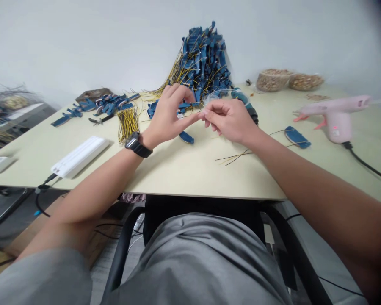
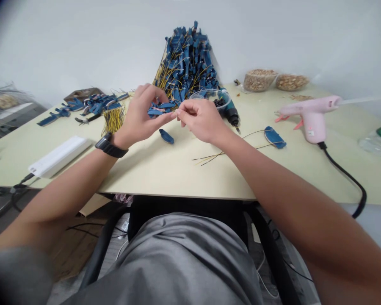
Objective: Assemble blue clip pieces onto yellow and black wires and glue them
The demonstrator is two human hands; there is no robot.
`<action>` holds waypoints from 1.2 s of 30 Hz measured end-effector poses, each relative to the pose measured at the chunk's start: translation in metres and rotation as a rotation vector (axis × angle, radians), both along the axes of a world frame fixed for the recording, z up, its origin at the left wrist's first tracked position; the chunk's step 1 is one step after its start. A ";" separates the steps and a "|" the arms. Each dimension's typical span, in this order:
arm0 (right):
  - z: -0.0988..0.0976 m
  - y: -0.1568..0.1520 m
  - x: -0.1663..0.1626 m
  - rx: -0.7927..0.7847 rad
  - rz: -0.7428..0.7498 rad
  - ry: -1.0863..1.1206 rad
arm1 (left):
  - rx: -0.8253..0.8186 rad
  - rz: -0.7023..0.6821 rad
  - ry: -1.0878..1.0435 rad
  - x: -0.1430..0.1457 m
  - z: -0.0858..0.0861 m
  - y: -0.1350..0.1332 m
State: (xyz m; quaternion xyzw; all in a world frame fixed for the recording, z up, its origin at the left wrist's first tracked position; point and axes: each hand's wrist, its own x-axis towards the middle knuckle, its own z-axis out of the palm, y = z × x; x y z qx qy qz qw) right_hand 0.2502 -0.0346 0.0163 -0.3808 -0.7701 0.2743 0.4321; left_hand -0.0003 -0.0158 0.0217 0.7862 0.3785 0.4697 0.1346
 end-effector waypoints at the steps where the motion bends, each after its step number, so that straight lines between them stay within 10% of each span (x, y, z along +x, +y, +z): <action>1: 0.001 0.000 0.000 -0.013 0.009 0.015 | 0.030 -0.005 0.086 -0.004 0.002 0.005; 9: 0.002 0.007 0.004 -0.134 -0.002 0.153 | 0.061 -0.078 0.253 -0.027 0.013 0.021; 16: 0.006 0.003 0.006 -0.243 0.002 0.111 | -0.412 -0.269 0.137 -0.036 0.036 -0.002; 22: -0.004 0.007 0.008 -0.280 0.048 0.004 | -0.634 -0.302 0.203 -0.044 0.023 0.015; 36: -0.011 0.008 -0.001 -0.263 0.060 -0.151 | -0.590 -0.283 0.143 -0.019 0.005 0.010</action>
